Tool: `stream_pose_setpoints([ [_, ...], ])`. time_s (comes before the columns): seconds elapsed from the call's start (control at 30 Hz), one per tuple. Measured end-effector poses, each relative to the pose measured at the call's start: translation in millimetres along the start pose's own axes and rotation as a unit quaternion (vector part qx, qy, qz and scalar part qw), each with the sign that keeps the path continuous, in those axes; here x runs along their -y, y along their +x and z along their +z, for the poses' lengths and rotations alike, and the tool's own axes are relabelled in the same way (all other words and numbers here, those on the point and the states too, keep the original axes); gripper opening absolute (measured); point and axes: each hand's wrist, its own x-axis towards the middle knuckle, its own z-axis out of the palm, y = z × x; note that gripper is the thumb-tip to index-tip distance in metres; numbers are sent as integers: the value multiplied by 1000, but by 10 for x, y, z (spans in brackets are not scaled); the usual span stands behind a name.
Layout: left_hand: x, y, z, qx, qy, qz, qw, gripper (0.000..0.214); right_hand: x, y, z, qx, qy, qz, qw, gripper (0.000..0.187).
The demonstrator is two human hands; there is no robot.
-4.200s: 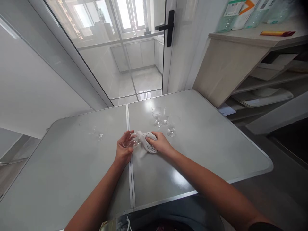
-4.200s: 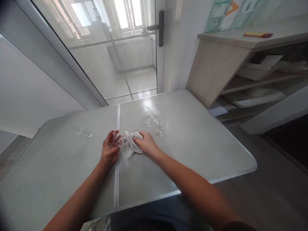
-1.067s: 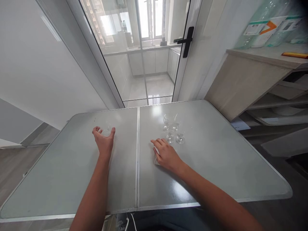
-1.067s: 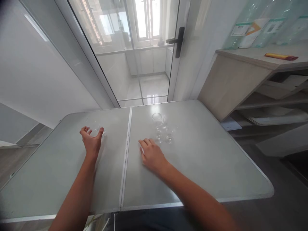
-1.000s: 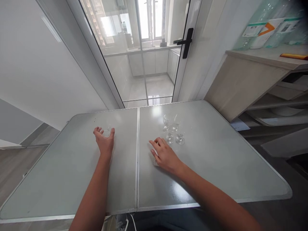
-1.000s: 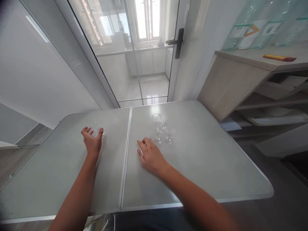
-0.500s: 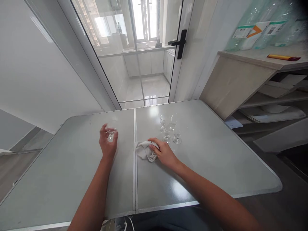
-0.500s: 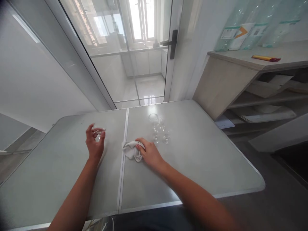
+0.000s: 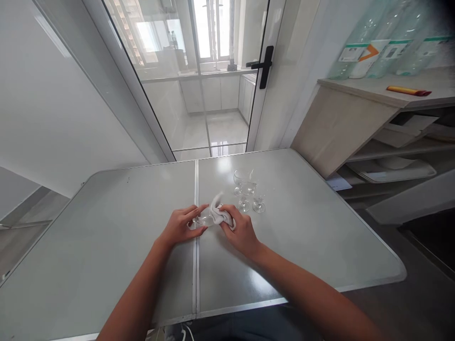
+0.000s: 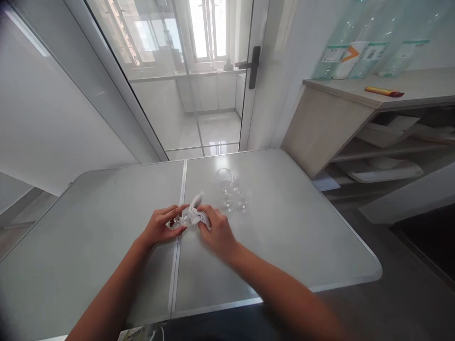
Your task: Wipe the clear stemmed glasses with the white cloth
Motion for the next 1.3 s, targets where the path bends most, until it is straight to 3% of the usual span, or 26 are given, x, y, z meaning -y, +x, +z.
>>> stream_pose_setpoints([
  [0.23,-68,10,67,-9,16,78,997,56,1,81,-126,243,46,-95,964,67],
  [0.33,-109,11,120,-8,12,65,998,42,-57,110,-141,268,33,-113,956,62],
  [0.47,-145,62,115,31,-109,-72,991,36,-107,130,-145,240,58,-116,962,53],
  [0.57,-132,115,29,120,-258,-180,942,41,-139,123,-135,233,81,-123,961,48],
  [0.77,-9,93,-101,262,-503,-310,763,51,-171,111,-96,210,11,-266,941,47],
  [0.83,-7,84,-97,276,-525,-336,732,54,-155,122,-110,228,-8,-268,936,45],
  [0.87,-24,89,-92,271,-521,-338,735,55,-147,128,-123,234,-2,-253,939,44],
  [0.93,-81,108,-83,243,-477,-321,781,55,-137,141,-153,241,37,-197,950,41],
  [1.03,-164,127,-61,144,-297,-242,912,50,-126,148,-177,239,110,-85,961,39],
  [1.1,-179,112,-31,62,-157,-160,973,49,-108,141,-165,228,127,-20,965,40],
  [1.2,-162,74,22,2,-56,-73,996,48,-79,121,-129,209,127,19,969,42],
  [1.3,-169,80,40,23,-112,-111,987,49,-96,116,-125,214,122,-14,969,43],
])
